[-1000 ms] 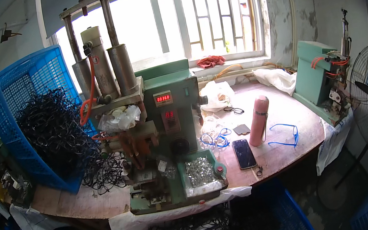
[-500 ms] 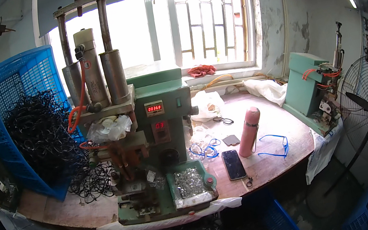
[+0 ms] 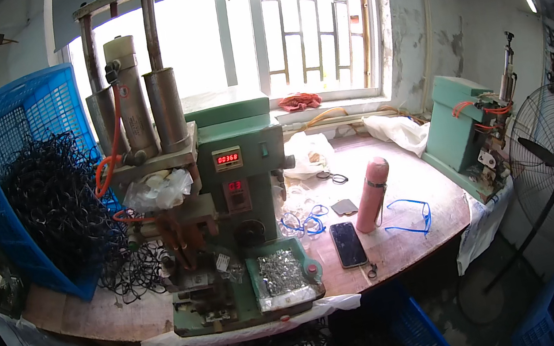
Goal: The person repeatedly picks black cable loops from a pile, places each loop into a green press machine, and adds small metal pins from a tray to secure the loop. The person then removes the assembled loop and places it into a blue crate. The process is repeated continuously throughout the clip.
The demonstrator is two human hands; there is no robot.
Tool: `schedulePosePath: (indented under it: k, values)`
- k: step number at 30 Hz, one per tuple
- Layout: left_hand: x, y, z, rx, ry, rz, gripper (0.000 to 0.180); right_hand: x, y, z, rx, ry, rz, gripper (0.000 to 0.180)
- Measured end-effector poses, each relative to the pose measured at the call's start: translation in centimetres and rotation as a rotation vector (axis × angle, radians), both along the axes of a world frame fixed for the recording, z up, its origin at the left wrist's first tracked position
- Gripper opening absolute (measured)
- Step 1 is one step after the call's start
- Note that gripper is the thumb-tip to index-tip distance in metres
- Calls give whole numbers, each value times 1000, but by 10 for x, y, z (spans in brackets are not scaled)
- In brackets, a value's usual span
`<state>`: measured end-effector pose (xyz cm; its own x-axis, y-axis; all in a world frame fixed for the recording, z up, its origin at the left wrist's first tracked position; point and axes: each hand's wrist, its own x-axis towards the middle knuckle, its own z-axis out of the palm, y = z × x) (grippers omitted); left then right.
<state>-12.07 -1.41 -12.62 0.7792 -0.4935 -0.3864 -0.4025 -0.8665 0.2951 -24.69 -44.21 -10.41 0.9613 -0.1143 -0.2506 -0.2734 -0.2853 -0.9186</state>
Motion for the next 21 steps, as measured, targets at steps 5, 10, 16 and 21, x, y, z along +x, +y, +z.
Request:
schedulePosePath:
  k: [5, 10, 16, 21]
  values:
    - [-4, 4, 0, 4, 13, 20, 21, -4, -5, -4, 24, 35, -24, 22]
    - [-3, 5, 2, 12, 25, 36, 21, 12, 2, 0, 70, -32, 2, 23]
    - [-4, 8, 4, 15, 29, 46, 22, 31, 18, 8, 106, -103, 63, 24]
    - [-7, 11, 2, 8, 32, 59, 23, 31, 23, 8, 109, -100, 80, 25]
